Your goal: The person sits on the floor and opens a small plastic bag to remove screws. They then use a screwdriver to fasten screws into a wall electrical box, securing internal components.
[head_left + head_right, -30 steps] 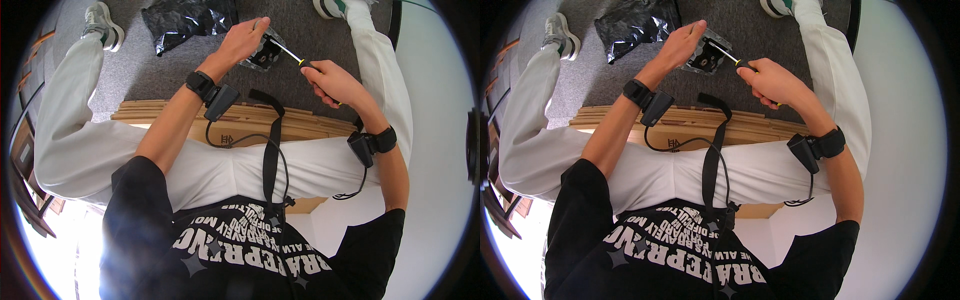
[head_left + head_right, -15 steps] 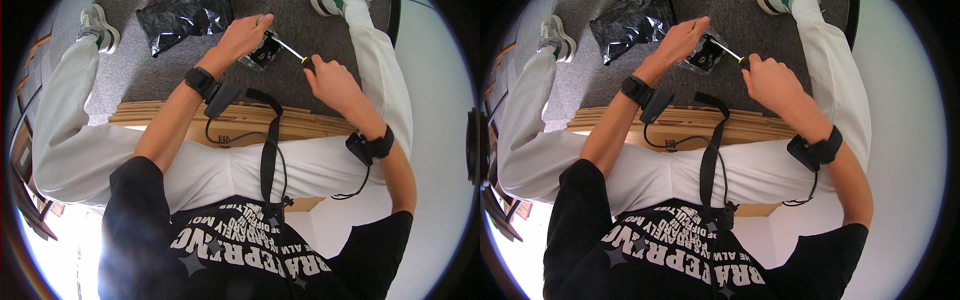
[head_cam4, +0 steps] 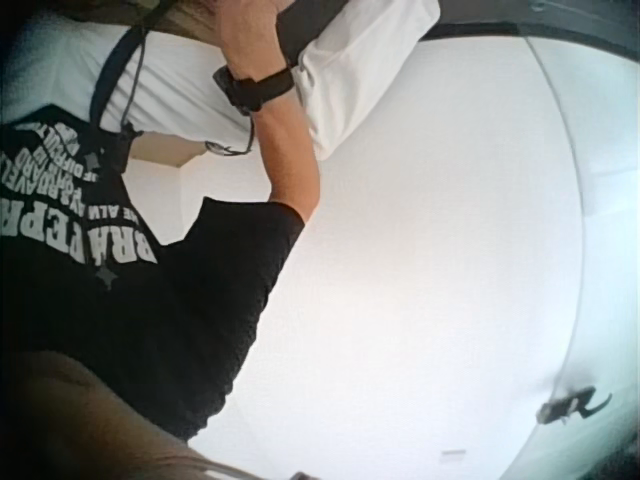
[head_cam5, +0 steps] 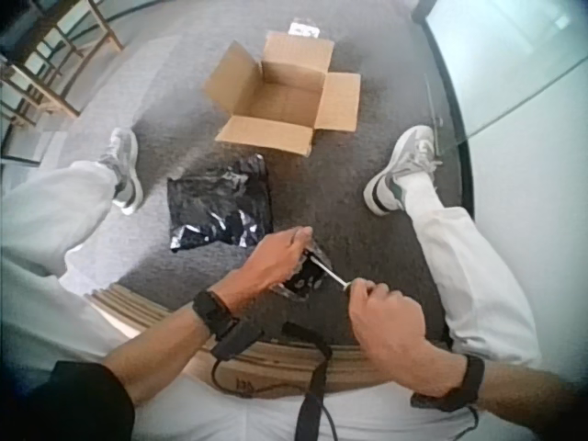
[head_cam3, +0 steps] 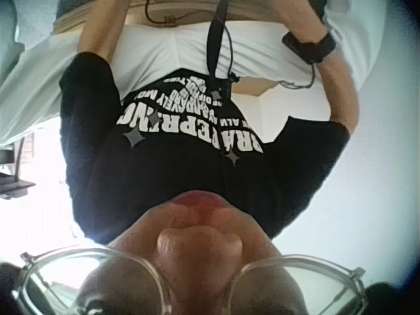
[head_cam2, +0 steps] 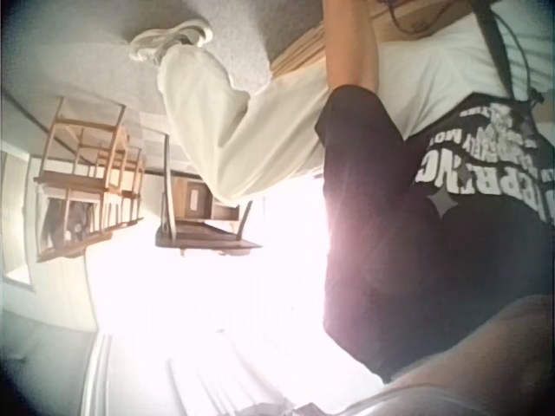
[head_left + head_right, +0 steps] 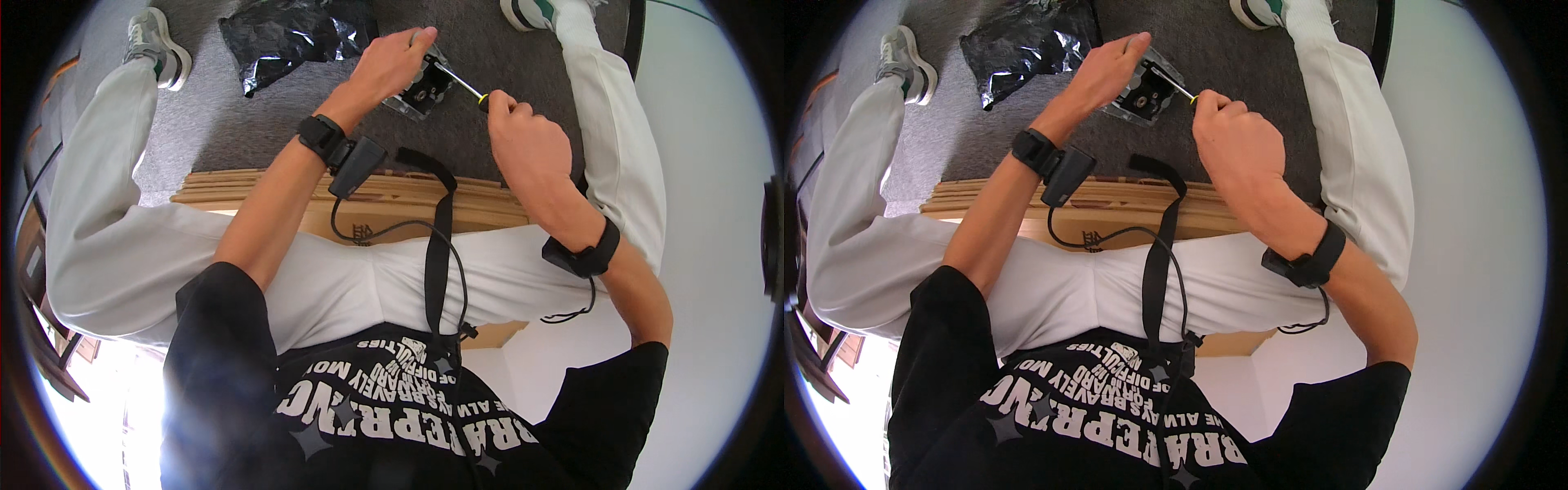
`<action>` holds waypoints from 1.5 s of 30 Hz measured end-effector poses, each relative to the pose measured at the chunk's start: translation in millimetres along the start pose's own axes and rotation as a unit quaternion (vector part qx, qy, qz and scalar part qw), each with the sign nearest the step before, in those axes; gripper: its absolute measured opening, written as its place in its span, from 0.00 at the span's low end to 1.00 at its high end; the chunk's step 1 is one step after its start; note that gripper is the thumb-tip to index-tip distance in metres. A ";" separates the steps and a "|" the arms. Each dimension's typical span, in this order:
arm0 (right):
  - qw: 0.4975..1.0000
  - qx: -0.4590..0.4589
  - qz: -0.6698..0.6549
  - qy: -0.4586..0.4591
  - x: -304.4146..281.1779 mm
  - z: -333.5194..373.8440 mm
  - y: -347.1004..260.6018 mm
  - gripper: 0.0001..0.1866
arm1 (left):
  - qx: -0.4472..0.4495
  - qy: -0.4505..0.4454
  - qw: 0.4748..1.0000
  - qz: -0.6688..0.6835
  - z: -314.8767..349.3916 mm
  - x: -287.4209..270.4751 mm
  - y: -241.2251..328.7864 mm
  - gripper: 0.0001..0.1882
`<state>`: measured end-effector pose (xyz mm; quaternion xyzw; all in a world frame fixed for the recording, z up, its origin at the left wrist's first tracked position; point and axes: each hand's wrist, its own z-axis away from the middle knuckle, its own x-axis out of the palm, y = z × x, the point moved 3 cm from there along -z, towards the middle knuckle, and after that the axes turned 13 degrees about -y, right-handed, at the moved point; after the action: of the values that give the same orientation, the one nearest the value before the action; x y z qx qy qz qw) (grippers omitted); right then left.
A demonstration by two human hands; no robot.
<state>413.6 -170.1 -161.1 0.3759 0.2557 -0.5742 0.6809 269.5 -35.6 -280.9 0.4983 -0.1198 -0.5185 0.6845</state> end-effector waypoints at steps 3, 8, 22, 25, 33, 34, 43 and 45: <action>0.994 -0.021 -0.092 -0.049 -4.7 2.8 9.1 0.11 | -0.018 -0.040 0.999 -0.023 0.2 -3.1 0.6 0.34; 0.864 0.008 -0.430 -0.262 -4.7 4.0 45.9 0.19 | 0.001 -0.060 0.996 -0.066 -1.1 5.8 1.8 0.34; 0.975 -0.057 -0.209 -0.041 -17.2 5.9 37.1 0.17 | -0.034 -0.047 0.998 0.009 3.7 -0.6 -6.5 0.37; 0.977 -0.078 -0.193 0.044 -21.1 16.2 31.5 0.20 | 0.003 0.007 1.000 0.006 3.8 2.1 -6.5 0.32; 0.877 -0.026 -0.469 -0.097 -13.9 18.9 45.1 0.23 | -0.041 -0.061 0.997 0.014 0.0 -3.6 -12.1 0.41; 0.865 -0.017 -0.491 -0.102 -12.6 18.9 47.5 0.23 | -0.037 -0.060 0.997 0.019 1.1 -3.6 -11.3 0.41; 0.926 -0.050 -0.373 0.020 -20.8 17.2 38.9 0.22 | -0.039 -0.040 0.996 0.064 5.2 -4.2 -16.8 0.43; 0.911 -0.029 -0.406 -0.069 -19.8 16.7 37.1 0.18 | -0.048 -0.042 0.996 0.070 5.4 -4.4 -20.2 0.43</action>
<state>444.2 -169.7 -127.7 0.1792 0.3551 -0.8180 0.4155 252.0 -34.3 -293.1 0.4333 -0.1583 -0.4945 0.7366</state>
